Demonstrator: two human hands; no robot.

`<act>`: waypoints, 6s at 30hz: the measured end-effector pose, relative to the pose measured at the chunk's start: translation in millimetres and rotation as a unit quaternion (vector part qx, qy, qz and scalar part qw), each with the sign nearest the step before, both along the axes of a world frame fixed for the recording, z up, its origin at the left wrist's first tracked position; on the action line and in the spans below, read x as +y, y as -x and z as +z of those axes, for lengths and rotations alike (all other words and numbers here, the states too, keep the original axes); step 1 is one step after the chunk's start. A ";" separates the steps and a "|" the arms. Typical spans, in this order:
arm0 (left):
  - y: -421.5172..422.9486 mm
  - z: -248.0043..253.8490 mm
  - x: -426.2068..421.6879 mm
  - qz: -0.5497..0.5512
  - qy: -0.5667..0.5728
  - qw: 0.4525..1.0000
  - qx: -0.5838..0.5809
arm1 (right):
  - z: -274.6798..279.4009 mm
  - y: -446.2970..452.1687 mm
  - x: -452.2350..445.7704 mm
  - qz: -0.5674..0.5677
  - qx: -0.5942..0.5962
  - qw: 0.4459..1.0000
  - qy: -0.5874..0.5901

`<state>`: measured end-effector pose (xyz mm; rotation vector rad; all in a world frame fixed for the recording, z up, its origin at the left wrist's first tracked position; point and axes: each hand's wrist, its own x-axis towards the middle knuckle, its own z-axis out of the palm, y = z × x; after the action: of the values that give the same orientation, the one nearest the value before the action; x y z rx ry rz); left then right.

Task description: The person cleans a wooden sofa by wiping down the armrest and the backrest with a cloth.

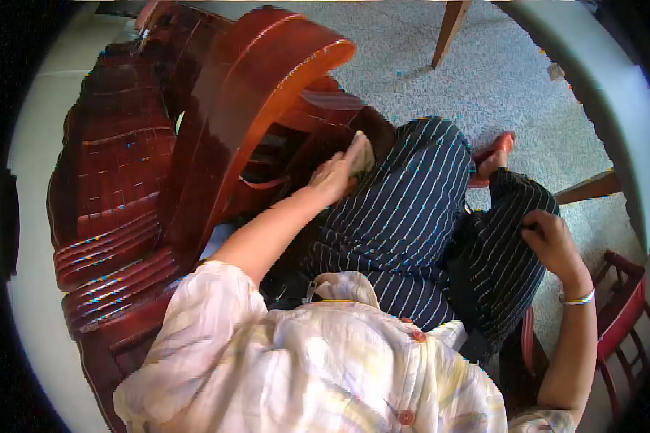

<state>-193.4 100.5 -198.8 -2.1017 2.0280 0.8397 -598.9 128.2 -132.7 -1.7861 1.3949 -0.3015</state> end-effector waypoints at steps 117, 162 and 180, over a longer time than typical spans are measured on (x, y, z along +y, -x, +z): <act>-68.2 -64.3 67.2 0.373 0.128 0.918 -0.035 | 6.7 -4.0 -0.4 0.002 0.018 1.000 -0.006; -162.7 -104.9 164.3 0.473 0.045 0.873 -0.108 | -8.6 -1.9 2.0 -0.004 0.013 1.000 0.024; -0.8 -20.4 -10.7 -0.125 0.231 0.964 0.032 | 11.7 -4.5 -2.6 0.020 0.045 0.998 -0.035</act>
<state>-192.6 89.8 -219.2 -1.9632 2.6630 0.4288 -594.3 125.6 -121.0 -1.7872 1.4123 -0.1510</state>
